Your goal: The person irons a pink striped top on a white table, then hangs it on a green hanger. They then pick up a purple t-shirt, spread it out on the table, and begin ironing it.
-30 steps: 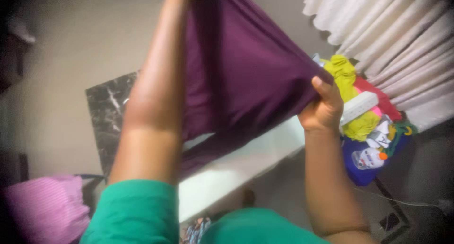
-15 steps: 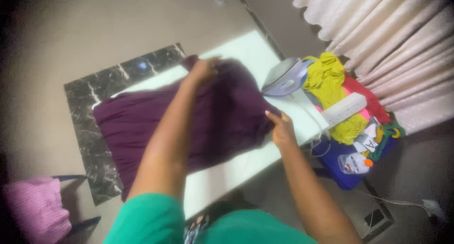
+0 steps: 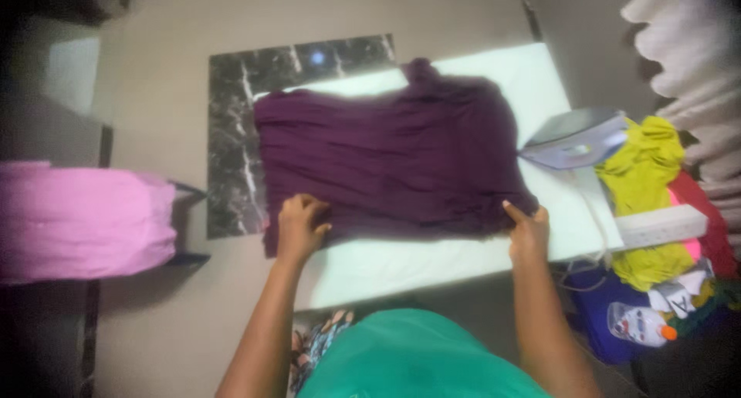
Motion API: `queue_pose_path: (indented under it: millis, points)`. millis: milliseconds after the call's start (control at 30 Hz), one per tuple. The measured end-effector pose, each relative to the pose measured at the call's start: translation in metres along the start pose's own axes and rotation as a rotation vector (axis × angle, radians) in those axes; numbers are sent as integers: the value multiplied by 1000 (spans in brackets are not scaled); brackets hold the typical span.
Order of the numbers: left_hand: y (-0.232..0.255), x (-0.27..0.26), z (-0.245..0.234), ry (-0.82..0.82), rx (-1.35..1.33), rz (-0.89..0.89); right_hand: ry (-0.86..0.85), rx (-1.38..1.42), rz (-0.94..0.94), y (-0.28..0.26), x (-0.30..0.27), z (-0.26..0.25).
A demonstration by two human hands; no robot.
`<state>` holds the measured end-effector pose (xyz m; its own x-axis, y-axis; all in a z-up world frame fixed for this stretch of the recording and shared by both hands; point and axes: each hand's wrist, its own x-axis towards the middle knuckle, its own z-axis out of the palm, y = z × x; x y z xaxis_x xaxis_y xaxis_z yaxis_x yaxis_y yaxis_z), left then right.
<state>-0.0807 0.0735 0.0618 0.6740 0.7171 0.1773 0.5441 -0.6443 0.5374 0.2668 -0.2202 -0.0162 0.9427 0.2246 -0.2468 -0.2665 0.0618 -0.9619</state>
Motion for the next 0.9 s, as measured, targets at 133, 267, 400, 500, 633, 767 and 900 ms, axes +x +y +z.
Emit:
queue_pose_path:
  millis: [133, 267, 400, 500, 633, 767, 900]
  points:
    - [-32, -23, 8, 27, -7, -32, -114, -78, 305, -20, -14, 17]
    - [-53, -16, 23, 12, -6, 6, -257, 628, 351, -20, 3, 1]
    - [-52, -11, 9, -12, -76, 71, -365, 1187, 372, -2, -2, 10]
    - [-46, -8, -4, -76, -76, 137, -265, 522, 407, -2, -28, 39]
    - [-50, -14, 14, -121, -21, 187, -204, 660, 329, -24, -43, 44]
    - [-55, -7, 29, -88, -48, 140, -252, 680, 231, -48, -43, 37]
    - [-31, 3, 3, -165, -47, 150, -401, 710, 169, -89, -49, 39]
